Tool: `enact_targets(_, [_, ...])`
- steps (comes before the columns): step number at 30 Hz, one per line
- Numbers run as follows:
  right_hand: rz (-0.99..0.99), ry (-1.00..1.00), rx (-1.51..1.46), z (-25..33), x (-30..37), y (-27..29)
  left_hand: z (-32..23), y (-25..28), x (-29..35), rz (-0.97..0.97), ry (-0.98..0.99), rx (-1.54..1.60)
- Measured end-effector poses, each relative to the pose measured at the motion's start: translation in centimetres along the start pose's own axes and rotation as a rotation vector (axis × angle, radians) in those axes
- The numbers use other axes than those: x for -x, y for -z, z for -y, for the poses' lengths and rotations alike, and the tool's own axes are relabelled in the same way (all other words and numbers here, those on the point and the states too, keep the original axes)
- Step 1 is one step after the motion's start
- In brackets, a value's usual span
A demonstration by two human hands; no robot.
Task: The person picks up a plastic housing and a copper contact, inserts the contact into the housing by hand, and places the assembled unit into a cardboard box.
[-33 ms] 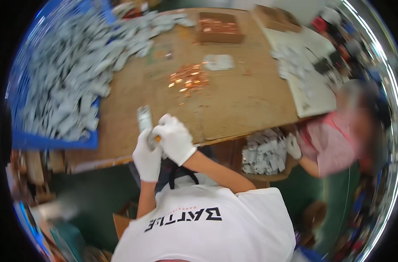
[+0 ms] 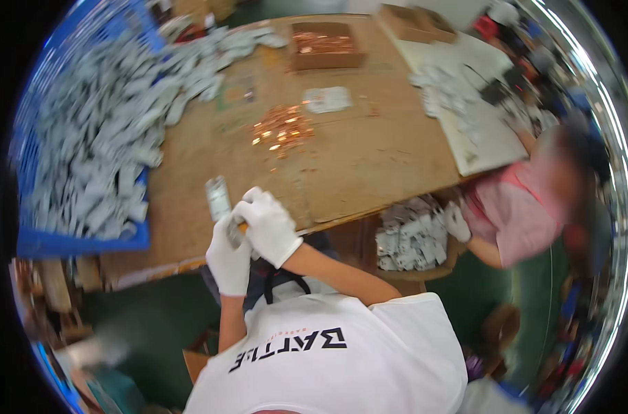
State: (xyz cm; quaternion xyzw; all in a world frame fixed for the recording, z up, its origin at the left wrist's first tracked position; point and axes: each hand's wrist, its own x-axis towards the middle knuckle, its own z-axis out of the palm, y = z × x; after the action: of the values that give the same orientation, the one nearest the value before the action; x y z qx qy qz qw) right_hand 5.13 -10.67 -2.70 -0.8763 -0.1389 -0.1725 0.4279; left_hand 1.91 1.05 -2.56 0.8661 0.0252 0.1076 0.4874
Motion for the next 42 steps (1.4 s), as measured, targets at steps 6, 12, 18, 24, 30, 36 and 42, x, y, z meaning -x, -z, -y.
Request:
enact_targets(6, [0.386, -0.351, -0.142, -2.7, 5.8, 2.1, 1.5, 0.0, 3.3, 0.305, -0.130, -0.060])
enact_targets(12, [0.524, -0.568, -0.114, -1.5, 11.9, 1.8, 2.7, 1.3, 6.0, 0.673, 0.040, 0.024])
enact_targets(18, [0.631, -0.571, -0.111, -1.2, 13.3, 1.8, 2.9, 1.8, 7.7, 0.763, 0.148, 0.062])
enact_targets(24, [0.641, -0.563, -0.118, -1.0, 12.5, 3.0, 2.6, 1.4, 7.5, 0.738, 0.066, 0.019])
enact_targets(30, [0.635, -0.564, -0.198, -0.2, 11.0, 4.0, 2.9, 1.3, 6.3, 0.650, 0.092, 0.061])
enact_targets(36, [0.652, -0.528, -0.162, 0.6, 11.1, 3.7, 3.8, 0.9, 6.1, 0.563, 0.042, 0.042])
enact_targets(42, [0.585, -0.427, -0.111, 0.9, 11.2, 3.2, 4.9, 0.6, 6.3, 0.542, 0.160, 0.150])
